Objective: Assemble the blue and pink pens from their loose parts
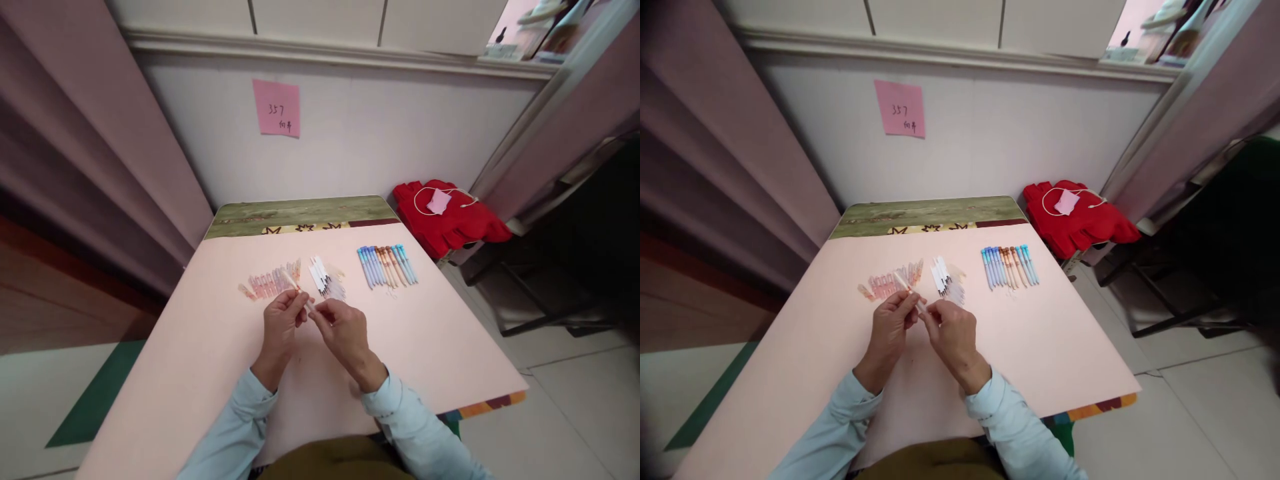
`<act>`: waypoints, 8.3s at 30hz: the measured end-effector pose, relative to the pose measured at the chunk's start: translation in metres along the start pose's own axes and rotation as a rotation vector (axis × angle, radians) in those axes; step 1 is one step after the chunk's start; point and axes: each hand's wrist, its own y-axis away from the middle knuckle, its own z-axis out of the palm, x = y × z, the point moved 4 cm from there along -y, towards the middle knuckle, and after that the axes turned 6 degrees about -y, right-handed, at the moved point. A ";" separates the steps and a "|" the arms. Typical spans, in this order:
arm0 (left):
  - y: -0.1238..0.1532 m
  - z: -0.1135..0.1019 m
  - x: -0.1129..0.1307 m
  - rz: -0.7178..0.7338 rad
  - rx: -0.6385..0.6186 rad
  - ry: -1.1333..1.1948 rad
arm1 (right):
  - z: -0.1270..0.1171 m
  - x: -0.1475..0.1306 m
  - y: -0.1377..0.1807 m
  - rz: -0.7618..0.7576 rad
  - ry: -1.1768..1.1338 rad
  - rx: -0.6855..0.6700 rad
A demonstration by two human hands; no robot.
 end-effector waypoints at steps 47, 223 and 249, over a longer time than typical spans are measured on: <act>-0.002 -0.087 -0.010 -0.324 0.110 -0.316 | -0.194 0.132 0.054 0.670 0.641 0.163; 0.061 0.008 0.028 -0.186 0.122 0.380 | -0.053 -0.029 0.025 -0.167 -0.120 0.090; 0.060 0.001 0.034 -0.175 0.111 0.386 | -0.039 -0.026 0.018 -0.110 -0.211 0.122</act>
